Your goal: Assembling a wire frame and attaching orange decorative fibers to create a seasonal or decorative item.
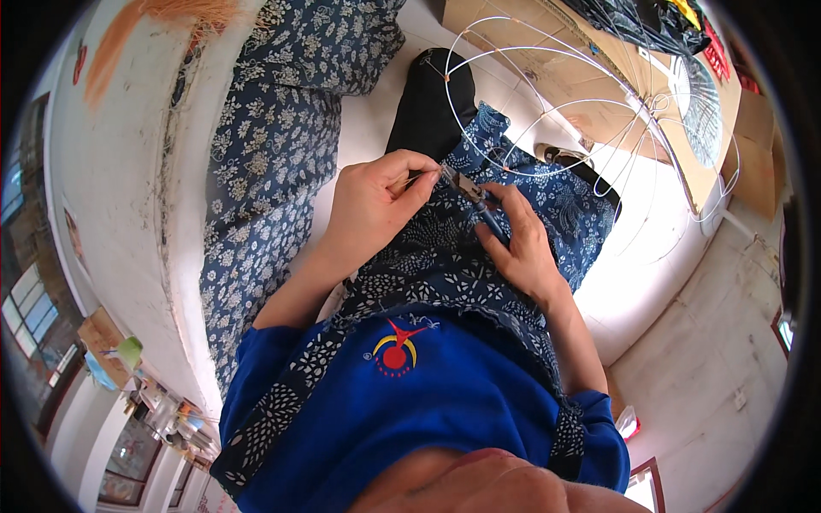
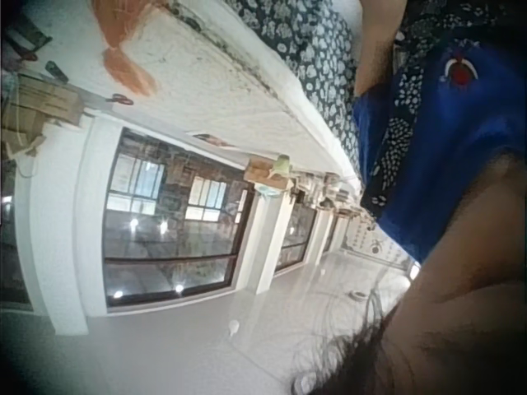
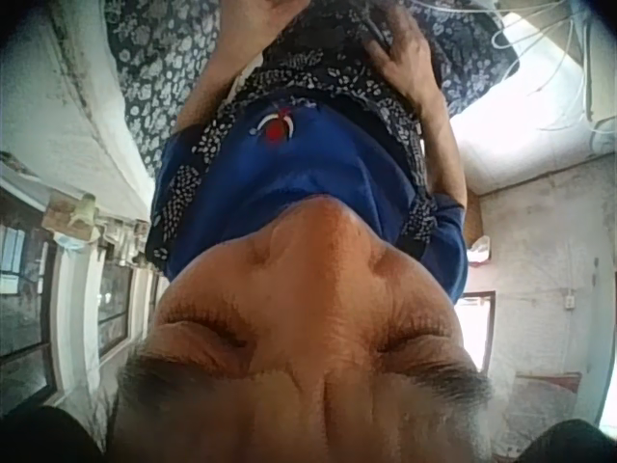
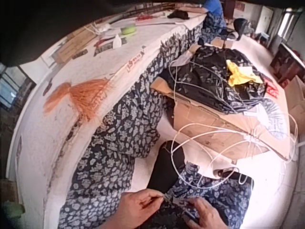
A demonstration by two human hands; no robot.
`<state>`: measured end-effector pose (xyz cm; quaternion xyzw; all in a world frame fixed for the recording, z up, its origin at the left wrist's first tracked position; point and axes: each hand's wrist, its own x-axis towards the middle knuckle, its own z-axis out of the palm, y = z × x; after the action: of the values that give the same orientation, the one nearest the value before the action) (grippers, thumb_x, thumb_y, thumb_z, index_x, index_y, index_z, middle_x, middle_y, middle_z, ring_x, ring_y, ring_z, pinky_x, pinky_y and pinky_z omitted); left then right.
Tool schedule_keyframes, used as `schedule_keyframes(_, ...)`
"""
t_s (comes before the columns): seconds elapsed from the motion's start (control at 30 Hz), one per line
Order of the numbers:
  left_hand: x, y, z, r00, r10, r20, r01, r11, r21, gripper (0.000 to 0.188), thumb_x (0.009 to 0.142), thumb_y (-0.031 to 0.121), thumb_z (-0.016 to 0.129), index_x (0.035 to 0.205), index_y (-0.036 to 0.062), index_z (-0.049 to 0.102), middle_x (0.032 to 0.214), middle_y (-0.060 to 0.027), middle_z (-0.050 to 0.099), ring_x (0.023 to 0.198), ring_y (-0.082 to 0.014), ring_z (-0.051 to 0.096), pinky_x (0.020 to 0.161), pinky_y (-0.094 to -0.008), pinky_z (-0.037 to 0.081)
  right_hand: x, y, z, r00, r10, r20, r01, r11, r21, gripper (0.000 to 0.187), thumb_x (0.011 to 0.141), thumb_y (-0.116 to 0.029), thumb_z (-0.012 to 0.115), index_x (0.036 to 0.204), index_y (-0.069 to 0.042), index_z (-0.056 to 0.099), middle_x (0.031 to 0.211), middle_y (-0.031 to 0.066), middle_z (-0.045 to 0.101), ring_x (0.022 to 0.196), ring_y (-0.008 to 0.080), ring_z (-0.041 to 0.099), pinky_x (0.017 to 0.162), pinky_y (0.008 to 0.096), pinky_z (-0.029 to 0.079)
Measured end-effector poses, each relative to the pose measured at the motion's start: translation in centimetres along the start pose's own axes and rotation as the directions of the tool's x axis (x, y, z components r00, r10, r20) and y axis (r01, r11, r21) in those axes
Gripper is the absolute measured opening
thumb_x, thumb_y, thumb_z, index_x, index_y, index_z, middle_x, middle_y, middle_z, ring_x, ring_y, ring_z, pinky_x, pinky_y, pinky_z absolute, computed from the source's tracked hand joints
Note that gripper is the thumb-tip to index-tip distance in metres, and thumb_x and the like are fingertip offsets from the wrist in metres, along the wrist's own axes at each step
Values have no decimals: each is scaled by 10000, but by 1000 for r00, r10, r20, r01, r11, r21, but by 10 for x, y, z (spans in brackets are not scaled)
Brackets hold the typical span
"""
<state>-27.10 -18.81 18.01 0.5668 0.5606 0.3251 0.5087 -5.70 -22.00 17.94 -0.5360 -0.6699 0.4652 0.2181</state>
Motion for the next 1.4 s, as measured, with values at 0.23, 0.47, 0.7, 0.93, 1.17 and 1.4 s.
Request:
schedule_keyframes(0.23, 2, 10, -2, 999, -22, 45, 18, 996, 86, 72, 808, 50, 654, 877, 28, 644, 485, 13, 402, 445, -13, 312, 408, -230, 230, 3, 2, -2, 1000, -9, 13, 9, 999, -31, 407, 759, -94, 597, 1143, -12, 489, 950, 160, 551, 908, 307, 585, 826, 392, 456)
schedule_keyframes(0.47, 1, 4, -4, 994, -82, 77, 81, 997, 20, 49, 807, 60, 655, 849, 35, 649, 476, 37, 396, 439, -9, 306, 408, -226, 225, 4, -2, -3, 999, 25, 40, -24, 1000, -15, 355, 769, -93, 614, 1099, -14, 508, 887, 161, 593, 723, 291, 622, 662, 360, 498)
schedule_keyframes(0.7, -2, -7, -11, 989, -103, 104, 103, 995, 6, 46, 807, 62, 655, 842, 33, 650, 474, 46, 389, 443, -6, 301, 411, -222, 223, 7, -3, -4, 982, 80, 170, -89, 995, 46, 294, 795, -110, 607, 1058, -15, 517, 740, 175, 591, 684, 326, 613, 638, 369, 479)
schedule_keyframes(0.93, -2, -5, -23, 986, -120, 117, 122, 993, -5, 58, 839, 23, 629, 878, -3, 663, 528, 90, 419, 470, 23, 292, 428, -186, 184, 21, -10, -6, 963, 83, 258, -97, 994, 43, 296, 800, -119, 603, 1065, -23, 516, 737, 186, 587, 696, 342, 615, 632, 380, 475)
schedule_keyframes(1.17, -12, -10, -38, 985, -142, 94, 160, 961, -226, 42, 839, 47, 630, 837, 5, 635, 549, 77, 441, 504, 21, 338, 444, -187, 244, 30, -19, 15, 997, -9, 77, 16, 997, -82, 268, 788, -51, 601, 1045, -29, 530, 705, 176, 581, 656, 335, 615, 601, 373, 473)
schedule_keyframes(1.4, -27, -21, -52, 980, -195, 22, 196, 964, -180, 111, 849, 105, 648, 906, 12, 670, 598, 38, 564, 535, 4, 425, 477, -176, 310, 128, -112, 40, 857, -514, 28, 510, 840, -186, 357, 773, -253, 681, 1047, -52, 570, 840, 115, 608, 790, 300, 616, 697, 358, 488)
